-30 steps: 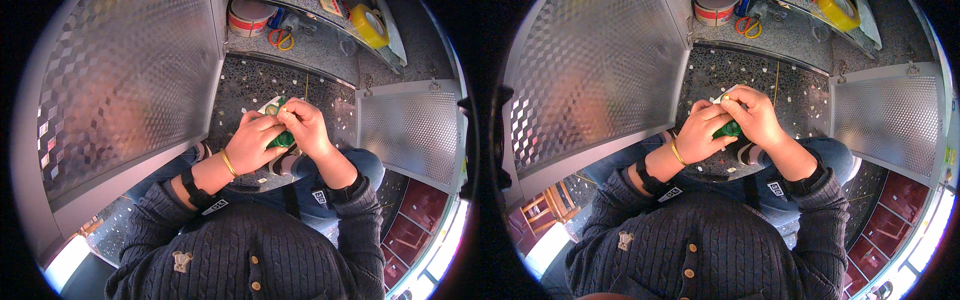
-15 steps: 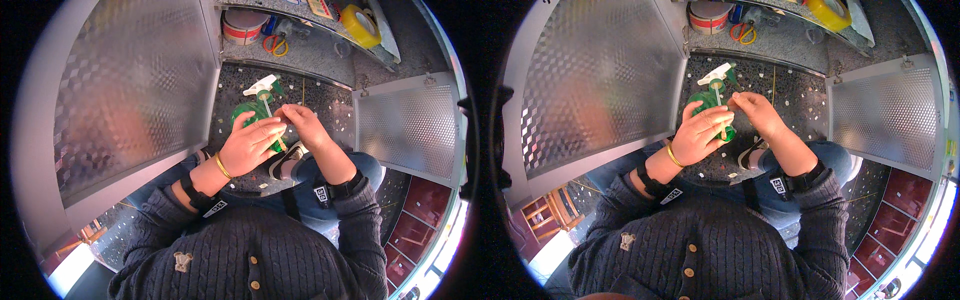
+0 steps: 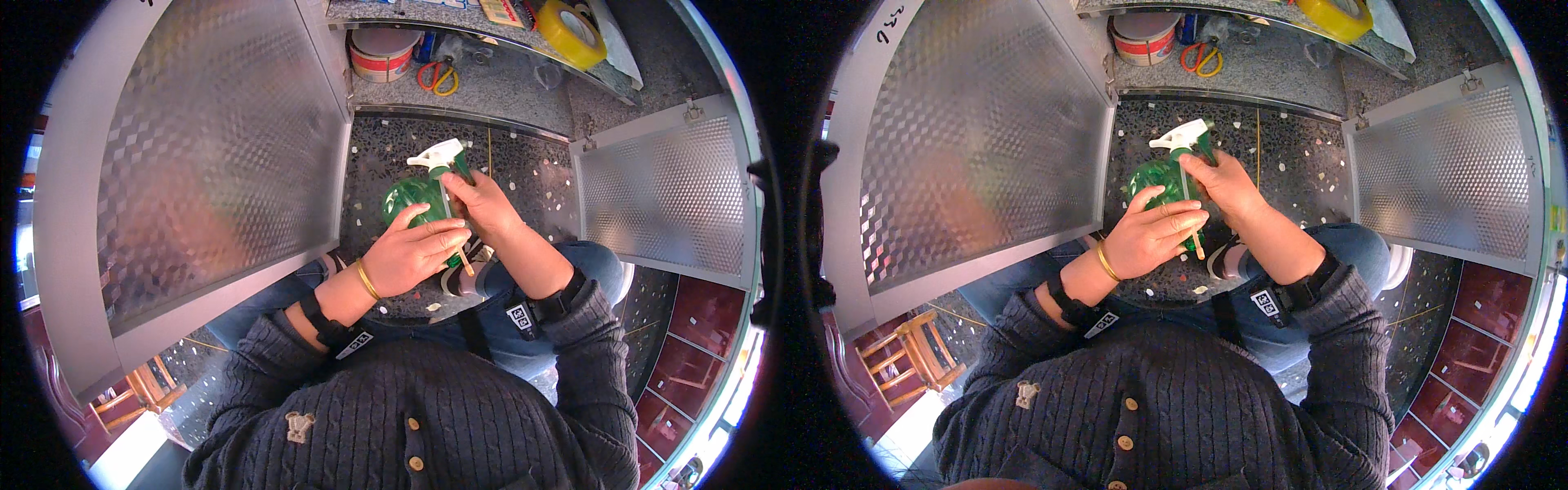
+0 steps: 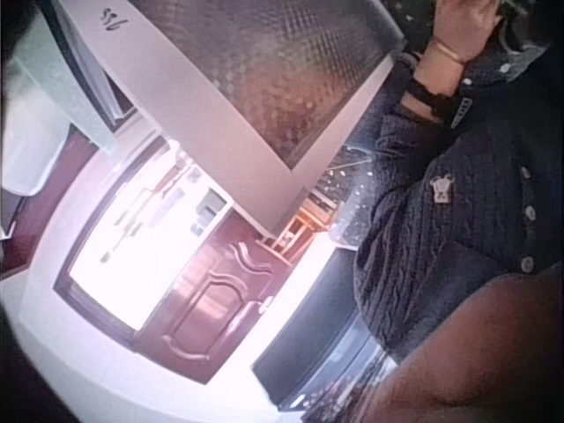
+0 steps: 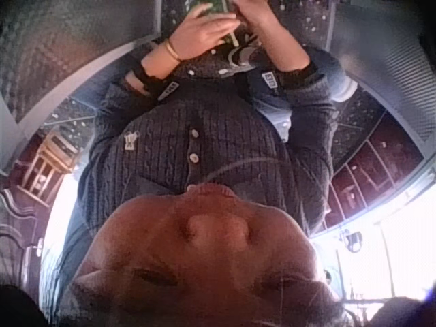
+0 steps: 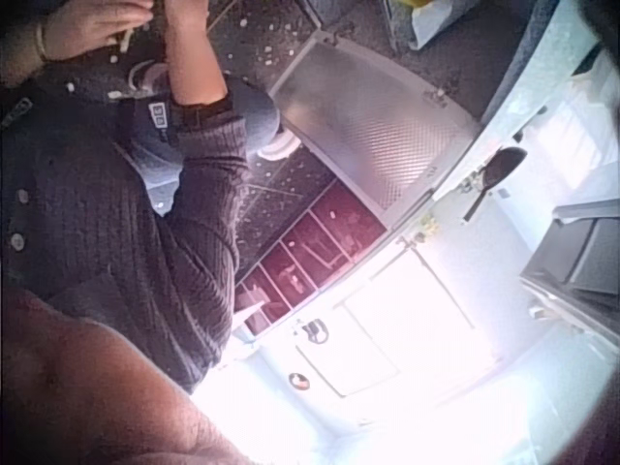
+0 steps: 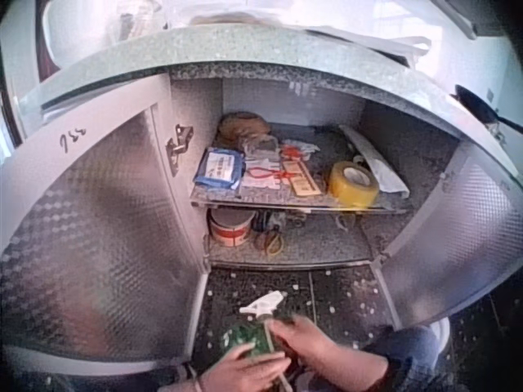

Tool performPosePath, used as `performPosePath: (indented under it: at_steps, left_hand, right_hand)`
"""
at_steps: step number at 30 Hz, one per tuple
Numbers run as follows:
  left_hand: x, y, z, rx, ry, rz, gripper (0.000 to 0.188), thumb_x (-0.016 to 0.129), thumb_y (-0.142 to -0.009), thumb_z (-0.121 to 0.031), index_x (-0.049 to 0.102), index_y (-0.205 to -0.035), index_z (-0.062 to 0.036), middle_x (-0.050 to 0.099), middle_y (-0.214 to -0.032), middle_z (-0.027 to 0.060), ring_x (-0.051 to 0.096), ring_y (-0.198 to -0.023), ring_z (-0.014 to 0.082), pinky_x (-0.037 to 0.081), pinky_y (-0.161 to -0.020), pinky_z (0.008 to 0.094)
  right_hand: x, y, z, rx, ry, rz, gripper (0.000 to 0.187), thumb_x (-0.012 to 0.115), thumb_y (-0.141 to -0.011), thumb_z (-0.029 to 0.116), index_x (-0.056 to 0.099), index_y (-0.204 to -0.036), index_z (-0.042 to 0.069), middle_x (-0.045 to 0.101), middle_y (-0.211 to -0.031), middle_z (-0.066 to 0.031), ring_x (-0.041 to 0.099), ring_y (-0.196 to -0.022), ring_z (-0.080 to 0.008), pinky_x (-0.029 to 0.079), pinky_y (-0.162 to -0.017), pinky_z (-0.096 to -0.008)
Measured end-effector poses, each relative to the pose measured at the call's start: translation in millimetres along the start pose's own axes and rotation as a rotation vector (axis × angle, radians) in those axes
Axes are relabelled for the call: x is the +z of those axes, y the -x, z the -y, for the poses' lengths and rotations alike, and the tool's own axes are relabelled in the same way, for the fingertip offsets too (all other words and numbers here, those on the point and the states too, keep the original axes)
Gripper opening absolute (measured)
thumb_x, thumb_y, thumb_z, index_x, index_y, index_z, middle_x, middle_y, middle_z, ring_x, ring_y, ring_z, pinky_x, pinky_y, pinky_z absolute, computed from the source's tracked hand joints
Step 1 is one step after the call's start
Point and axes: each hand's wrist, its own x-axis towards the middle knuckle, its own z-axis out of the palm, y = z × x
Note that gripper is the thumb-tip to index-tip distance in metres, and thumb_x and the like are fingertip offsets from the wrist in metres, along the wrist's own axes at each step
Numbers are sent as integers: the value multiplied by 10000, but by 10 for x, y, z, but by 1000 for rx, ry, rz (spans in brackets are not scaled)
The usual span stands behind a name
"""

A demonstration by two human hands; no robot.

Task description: The person sits on the floor in front of an open cabinet and assembles a green spray bottle. They retrieve a small white paper, a yellow box, and a blue pen, then attach a red string to the bottle and screw on the white spray nozzle.

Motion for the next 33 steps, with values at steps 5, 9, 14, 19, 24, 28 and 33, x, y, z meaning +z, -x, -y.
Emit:
performPosePath:
  at_steps: [5,9,14,19,24,28,33]
  left_hand:
    - [2,9,-25,17,41,62,331,642,-737,-165,603,-1059,-101,577,-1115,-31,511,-1096,95,316,-952,385]
    - [21,20,-21,24,72,92,426,689,-633,-175,624,-1049,-115,545,-1177,-40,478,-1141,96,294,-968,414]
    - [-16,9,-24,17,66,87,435,695,-628,-193,625,-1050,-117,529,-1199,-14,459,-1166,146,286,-970,425]
    - [-25,36,13,-247,85,-91,424,744,-593,-230,639,-994,-143,506,-1195,52,431,-1182,266,281,-965,429]
    - [119,92,126,-543,326,-123,331,761,-616,-227,646,-907,-121,538,-1033,46,410,-1191,292,265,-962,447]
    - [223,150,205,-581,488,-30,334,763,-629,-239,651,-921,-123,556,-1005,40,396,-1206,290,242,-991,443]
    - [278,187,253,-595,560,8,350,758,-633,-262,654,-935,-118,581,-977,57,412,-1197,293,251,-990,445]
  right_hand:
    - [-60,-92,5,61,-125,-52,476,500,-841,532,555,-877,61,511,-724,-1,467,-594,-107,349,-530,-250]
    - [-96,-113,-3,36,-74,-29,374,593,-828,418,563,-919,57,560,-764,-15,493,-616,-108,361,-543,-258]
    - [-86,-134,-15,-18,-196,-36,277,593,-851,272,562,-981,29,602,-874,-48,559,-730,-142,429,-636,-274]
    - [-194,-70,225,-363,-469,-148,159,527,-891,140,546,-998,24,611,-932,-70,589,-814,-172,466,-743,-314]
    - [-170,165,404,-893,-359,-277,223,528,-879,64,478,-1094,30,555,-1096,-84,533,-1009,-184,415,-902,-355]
    - [-86,291,421,-994,-282,-271,288,530,-864,21,458,-1143,15,550,-1113,-104,525,-1053,-205,385,-954,-354]
    - [-90,349,395,-1030,-116,-289,339,558,-834,-18,450,-1153,16,546,-1122,-119,527,-1060,-220,384,-965,-356]
